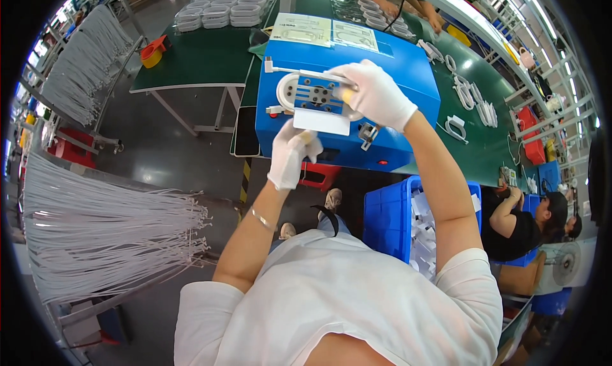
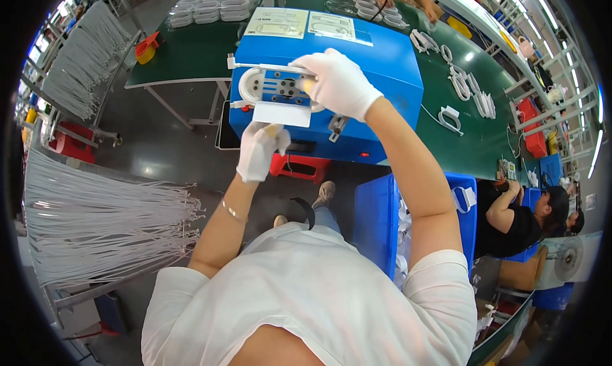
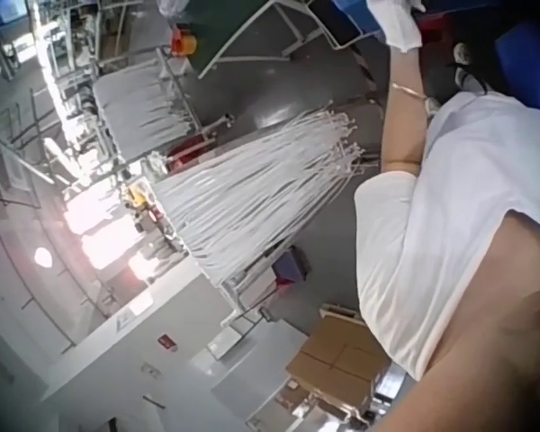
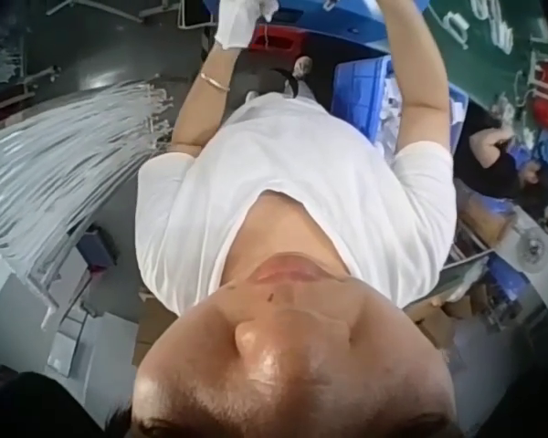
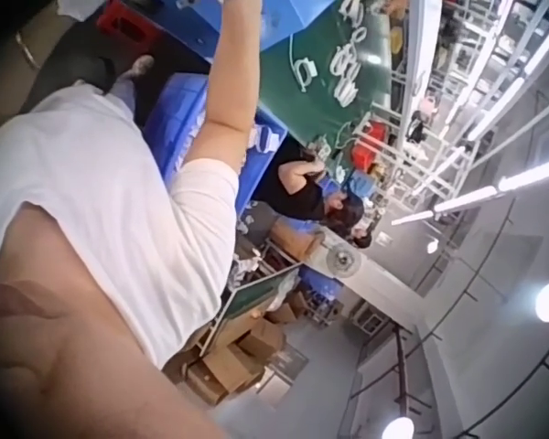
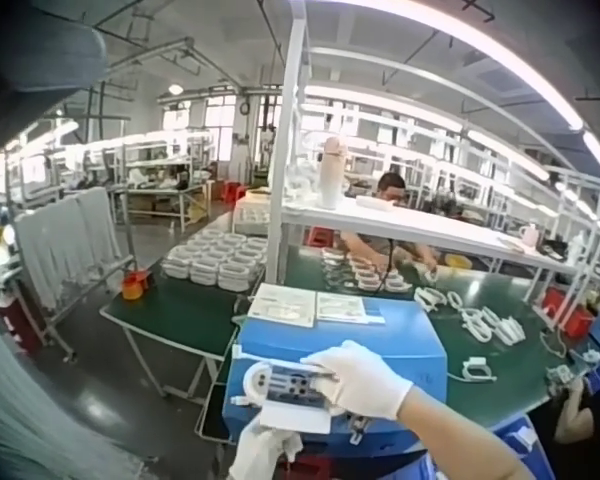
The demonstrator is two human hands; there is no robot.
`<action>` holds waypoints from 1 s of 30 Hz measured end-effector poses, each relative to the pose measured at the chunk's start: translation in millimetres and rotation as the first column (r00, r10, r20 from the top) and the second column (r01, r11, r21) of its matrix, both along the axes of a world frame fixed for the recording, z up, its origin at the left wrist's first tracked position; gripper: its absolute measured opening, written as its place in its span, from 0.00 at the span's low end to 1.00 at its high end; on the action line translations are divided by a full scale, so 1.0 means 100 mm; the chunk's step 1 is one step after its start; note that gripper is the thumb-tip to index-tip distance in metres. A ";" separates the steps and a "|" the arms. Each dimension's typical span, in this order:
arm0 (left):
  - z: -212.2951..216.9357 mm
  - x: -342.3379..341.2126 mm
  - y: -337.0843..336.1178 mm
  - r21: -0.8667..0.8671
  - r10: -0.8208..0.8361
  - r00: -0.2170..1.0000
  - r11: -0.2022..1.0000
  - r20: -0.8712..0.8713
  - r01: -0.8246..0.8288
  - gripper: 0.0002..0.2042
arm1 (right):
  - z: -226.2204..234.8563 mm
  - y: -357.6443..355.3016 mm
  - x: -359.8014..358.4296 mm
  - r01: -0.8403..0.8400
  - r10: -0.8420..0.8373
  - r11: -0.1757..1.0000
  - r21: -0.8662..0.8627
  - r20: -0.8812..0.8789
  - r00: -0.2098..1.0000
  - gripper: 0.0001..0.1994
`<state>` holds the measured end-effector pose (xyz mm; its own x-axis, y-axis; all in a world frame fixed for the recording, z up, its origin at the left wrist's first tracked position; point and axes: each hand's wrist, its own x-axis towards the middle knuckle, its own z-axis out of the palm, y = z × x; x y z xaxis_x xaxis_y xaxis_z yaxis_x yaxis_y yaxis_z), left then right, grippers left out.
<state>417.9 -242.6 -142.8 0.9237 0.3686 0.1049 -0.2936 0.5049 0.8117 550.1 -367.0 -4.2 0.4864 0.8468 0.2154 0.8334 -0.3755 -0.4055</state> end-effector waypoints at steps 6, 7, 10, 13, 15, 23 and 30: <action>0.43 -0.01 -0.21 -0.142 -0.125 0.988 0.980 0.088 0.137 0.27 | -0.09 0.00 0.06 0.007 -0.005 1.000 -0.013 0.114 0.993 0.10; 0.39 -0.05 -0.17 -0.107 -0.125 0.992 0.986 0.016 0.126 0.30 | -0.13 0.03 0.05 -0.039 0.032 0.999 0.035 0.188 0.982 0.10; 0.52 -0.06 -0.18 -0.086 -0.083 0.996 0.993 0.025 0.085 0.34 | -0.07 0.08 -0.06 0.026 -0.015 0.998 -0.051 0.196 0.981 0.08; 0.52 -0.08 -0.20 -0.005 -0.077 0.997 0.997 0.001 0.077 0.38 | -0.01 0.02 -0.10 0.019 -0.006 0.998 -0.053 0.238 0.971 0.09; 0.56 -0.05 -0.18 0.065 -0.075 0.996 0.995 -0.055 0.078 0.40 | -0.03 0.01 -0.02 -0.006 0.010 1.000 -0.023 0.198 0.980 0.09; 0.71 -0.01 -0.44 0.261 0.376 0.899 0.865 0.225 -0.428 0.46 | 0.30 -0.14 -0.22 -0.045 0.027 0.964 0.263 0.072 0.997 0.08; 0.77 -0.16 -0.07 0.481 -0.317 0.917 0.781 -0.244 0.398 0.61 | -0.07 -1.93 0.78 0.405 -0.210 0.861 0.308 -0.508 0.835 0.14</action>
